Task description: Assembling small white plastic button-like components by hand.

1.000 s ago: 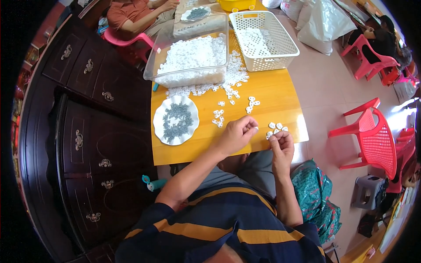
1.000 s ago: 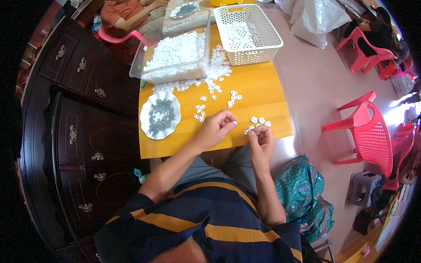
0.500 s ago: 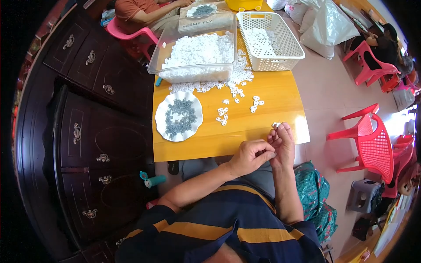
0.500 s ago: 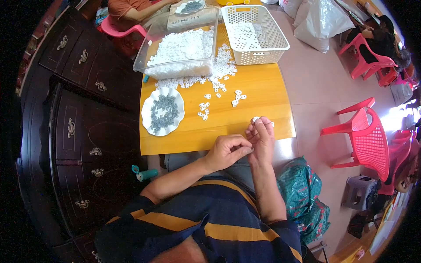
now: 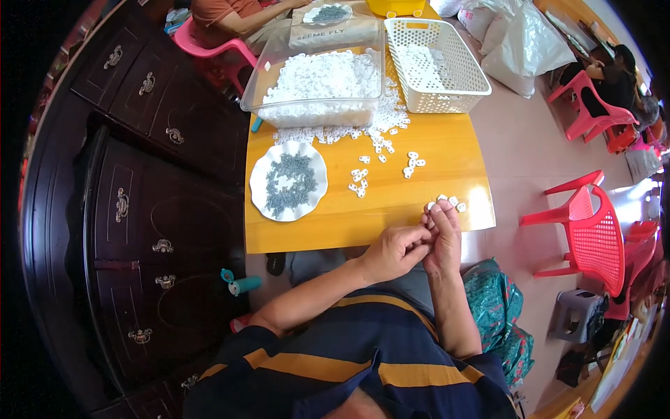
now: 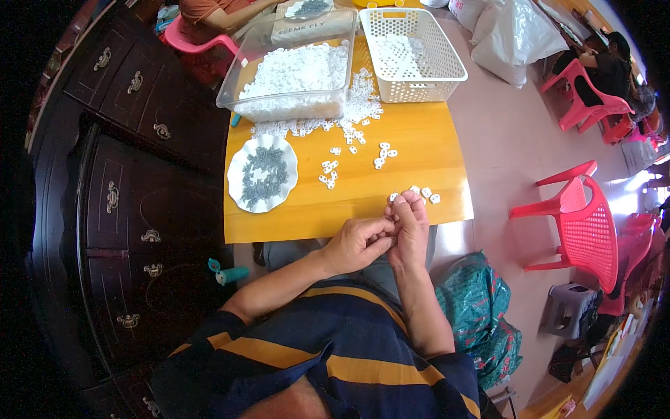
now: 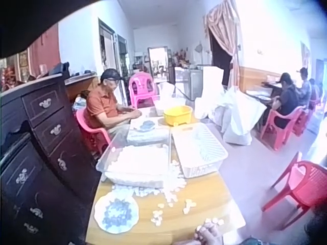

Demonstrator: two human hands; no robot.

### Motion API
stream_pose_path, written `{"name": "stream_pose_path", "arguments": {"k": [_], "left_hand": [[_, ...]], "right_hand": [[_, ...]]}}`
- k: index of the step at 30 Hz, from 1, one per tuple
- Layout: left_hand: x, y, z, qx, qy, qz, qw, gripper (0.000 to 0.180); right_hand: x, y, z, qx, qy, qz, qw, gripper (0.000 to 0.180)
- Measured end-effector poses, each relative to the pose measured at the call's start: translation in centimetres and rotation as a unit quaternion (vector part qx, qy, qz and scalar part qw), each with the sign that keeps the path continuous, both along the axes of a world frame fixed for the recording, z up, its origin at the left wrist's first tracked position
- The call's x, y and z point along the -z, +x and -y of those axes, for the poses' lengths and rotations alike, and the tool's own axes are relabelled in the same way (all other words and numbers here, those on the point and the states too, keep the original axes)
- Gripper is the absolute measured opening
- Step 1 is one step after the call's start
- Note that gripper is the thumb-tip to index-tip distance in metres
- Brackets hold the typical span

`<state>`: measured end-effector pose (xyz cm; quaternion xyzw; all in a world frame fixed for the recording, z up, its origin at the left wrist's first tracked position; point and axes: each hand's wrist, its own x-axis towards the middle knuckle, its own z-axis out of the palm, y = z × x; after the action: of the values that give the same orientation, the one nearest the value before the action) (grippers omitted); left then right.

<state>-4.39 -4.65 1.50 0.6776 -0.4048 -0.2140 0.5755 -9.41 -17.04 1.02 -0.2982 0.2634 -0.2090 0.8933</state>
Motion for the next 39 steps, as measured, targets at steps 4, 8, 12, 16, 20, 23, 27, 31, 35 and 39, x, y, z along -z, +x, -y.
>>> {"name": "stream_pose_path", "arguments": {"k": [4, 8, 12, 16, 20, 23, 27, 31, 35, 39], "left_hand": [[0.2, 0.0, -0.6, 0.017, -0.014, -0.017, 1.000, 0.017], [0.3, 0.4, -1.3, 0.026, 0.003, -0.086, 0.996, 0.019], [0.3, 0.9, -1.8, -0.016, -0.009, -0.089, 0.996, 0.021], [-0.4, 2.9, -3.2, -0.043, -0.007, -0.146, 0.988, 0.023], [-0.4, 4.3, -3.5, -0.092, -0.031, -0.103, 0.990, 0.022], [-0.5, 4.5, -3.5, -0.096, -0.023, -0.106, 0.989, 0.022], [-0.2, 4.4, -3.5, -0.085, -0.020, -0.107, 0.990, 0.022], [-0.3, 4.4, -3.5, -0.068, -0.009, -0.102, 0.992, 0.021], [-0.4, 4.4, -3.3, -0.077, -0.016, -0.063, 0.995, 0.021], [-0.4, 4.5, -3.3, -0.073, -0.014, -0.064, 0.995, 0.020]], "right_hand": [[0.1, 0.0, -0.1, -0.006, 0.004, -0.004, 1.000, 0.013], [0.0, 0.2, -0.2, -0.020, 0.002, -0.006, 1.000, 0.014], [-0.1, 0.1, -0.3, -0.026, -0.020, -0.003, 0.999, 0.013], [1.1, -1.1, 0.2, -0.049, -0.118, 0.002, 0.992, 0.013], [1.4, -1.6, 0.1, -0.068, -0.195, 0.003, 0.978, 0.014], [1.0, -1.7, -0.2, -0.114, -0.222, 0.012, 0.968, 0.014], [0.4, -1.4, -0.8, -0.129, -0.225, 0.004, 0.966, 0.015], [0.5, -1.4, -0.7, -0.136, -0.231, -0.002, 0.963, 0.014], [0.4, -1.4, -0.7, -0.143, -0.233, -0.012, 0.962, 0.013], [0.5, -1.5, -0.6, -0.150, -0.244, -0.008, 0.958, 0.013]]}}
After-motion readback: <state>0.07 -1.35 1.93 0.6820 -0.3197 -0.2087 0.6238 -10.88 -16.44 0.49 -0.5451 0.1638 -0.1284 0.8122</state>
